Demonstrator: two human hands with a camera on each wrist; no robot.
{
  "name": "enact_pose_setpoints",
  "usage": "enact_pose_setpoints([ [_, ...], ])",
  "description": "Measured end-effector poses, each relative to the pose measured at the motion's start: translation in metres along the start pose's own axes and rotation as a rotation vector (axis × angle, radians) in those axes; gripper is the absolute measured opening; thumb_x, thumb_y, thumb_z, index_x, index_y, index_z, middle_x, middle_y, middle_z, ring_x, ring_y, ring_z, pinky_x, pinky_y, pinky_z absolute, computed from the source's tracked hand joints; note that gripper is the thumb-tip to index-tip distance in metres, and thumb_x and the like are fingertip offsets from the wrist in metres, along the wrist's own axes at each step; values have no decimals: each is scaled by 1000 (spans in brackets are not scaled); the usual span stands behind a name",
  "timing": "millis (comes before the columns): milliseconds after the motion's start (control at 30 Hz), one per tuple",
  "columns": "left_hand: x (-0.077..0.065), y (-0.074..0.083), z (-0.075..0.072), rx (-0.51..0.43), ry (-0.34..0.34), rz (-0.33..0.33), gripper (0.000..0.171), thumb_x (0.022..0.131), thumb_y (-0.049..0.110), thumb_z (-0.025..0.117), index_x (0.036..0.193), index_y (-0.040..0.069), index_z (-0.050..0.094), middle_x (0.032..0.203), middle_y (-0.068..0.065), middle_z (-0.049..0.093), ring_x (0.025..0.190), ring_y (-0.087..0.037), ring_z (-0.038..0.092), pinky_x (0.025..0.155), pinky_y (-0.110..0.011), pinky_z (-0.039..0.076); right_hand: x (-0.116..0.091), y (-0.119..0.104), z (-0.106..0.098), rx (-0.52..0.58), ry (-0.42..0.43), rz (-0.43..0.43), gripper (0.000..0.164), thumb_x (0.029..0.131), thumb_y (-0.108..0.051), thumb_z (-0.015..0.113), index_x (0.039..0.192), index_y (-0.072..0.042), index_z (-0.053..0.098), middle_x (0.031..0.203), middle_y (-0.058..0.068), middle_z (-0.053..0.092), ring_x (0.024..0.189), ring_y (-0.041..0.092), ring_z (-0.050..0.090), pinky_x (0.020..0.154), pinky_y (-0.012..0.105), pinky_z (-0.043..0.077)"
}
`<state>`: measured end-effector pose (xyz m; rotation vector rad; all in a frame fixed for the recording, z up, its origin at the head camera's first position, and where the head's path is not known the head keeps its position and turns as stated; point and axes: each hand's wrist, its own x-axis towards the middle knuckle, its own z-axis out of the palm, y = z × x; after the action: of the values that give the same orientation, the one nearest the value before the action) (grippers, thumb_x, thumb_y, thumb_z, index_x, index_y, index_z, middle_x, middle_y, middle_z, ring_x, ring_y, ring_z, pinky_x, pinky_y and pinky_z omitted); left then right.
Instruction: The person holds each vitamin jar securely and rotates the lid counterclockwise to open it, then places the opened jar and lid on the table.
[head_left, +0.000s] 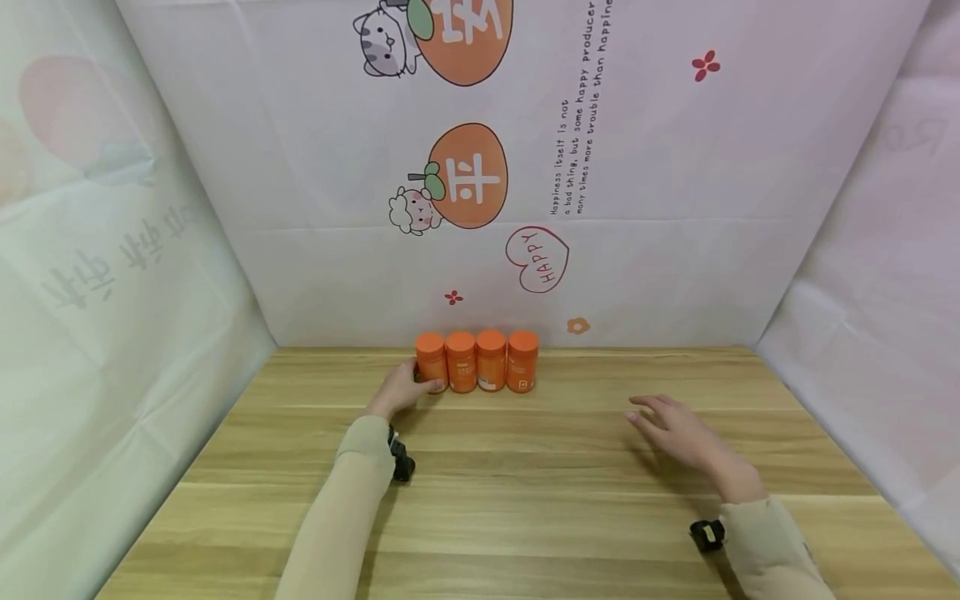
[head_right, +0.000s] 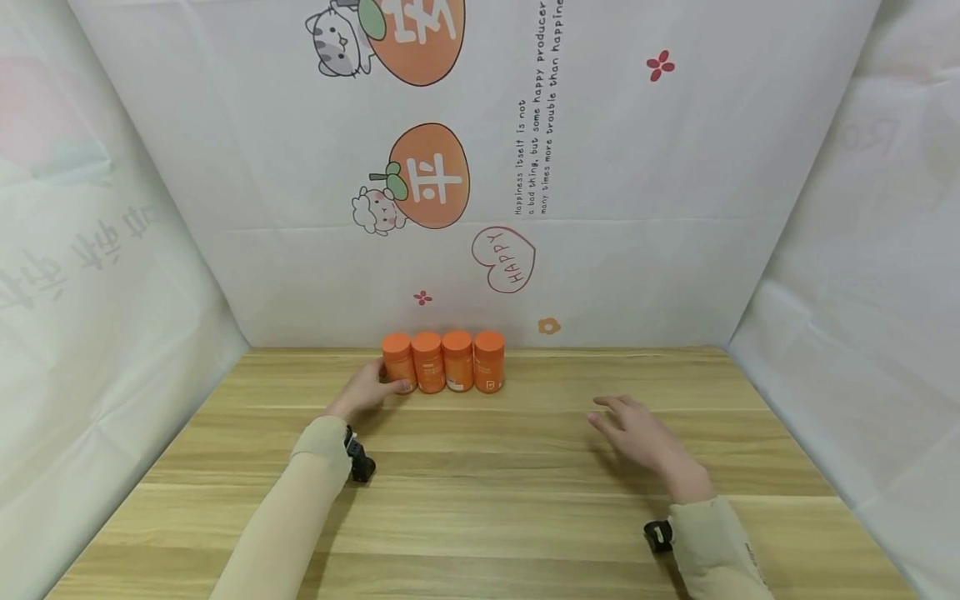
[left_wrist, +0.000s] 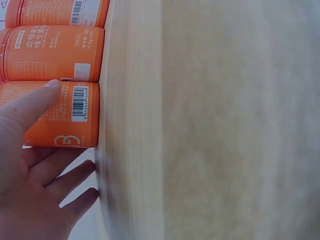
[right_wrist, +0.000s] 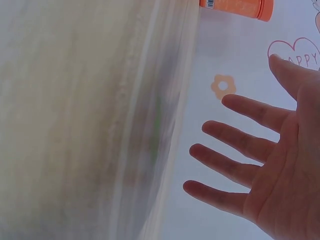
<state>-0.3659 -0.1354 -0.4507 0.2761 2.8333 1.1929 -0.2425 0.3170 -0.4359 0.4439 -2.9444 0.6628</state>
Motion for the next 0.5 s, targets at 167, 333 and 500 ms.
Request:
enact_pose_setpoints([
  [167, 2, -2, 1, -8, 2, 4, 61, 86, 37, 69, 133, 3, 49, 128, -17, 58, 116, -31, 56, 97, -49, 43, 0, 2, -1, -7, -1, -3, 56, 99, -44, 42, 134, 0, 49, 132, 29, 50, 117, 48, 49, 94, 62, 37],
  [333, 3, -3, 2, -25, 3, -9, 63, 85, 37, 70, 134, 4, 49, 129, -17, 57, 118, -31, 55, 98, -48, 42, 1, 2, -1, -8, -1, -8, 56, 99, -43, 42, 134, 0, 49, 131, 28, 50, 116, 47, 50, 94, 62, 39],
  [500, 3, -3, 3, -46, 12, -21, 66, 84, 38, 71, 136, 5, 47, 132, -17, 55, 121, -32, 53, 100, -48, 41, 1, 1, -1, -3, 0, -9, 55, 99, -41, 43, 133, 1, 49, 132, 28, 50, 116, 47, 51, 94, 61, 39],
])
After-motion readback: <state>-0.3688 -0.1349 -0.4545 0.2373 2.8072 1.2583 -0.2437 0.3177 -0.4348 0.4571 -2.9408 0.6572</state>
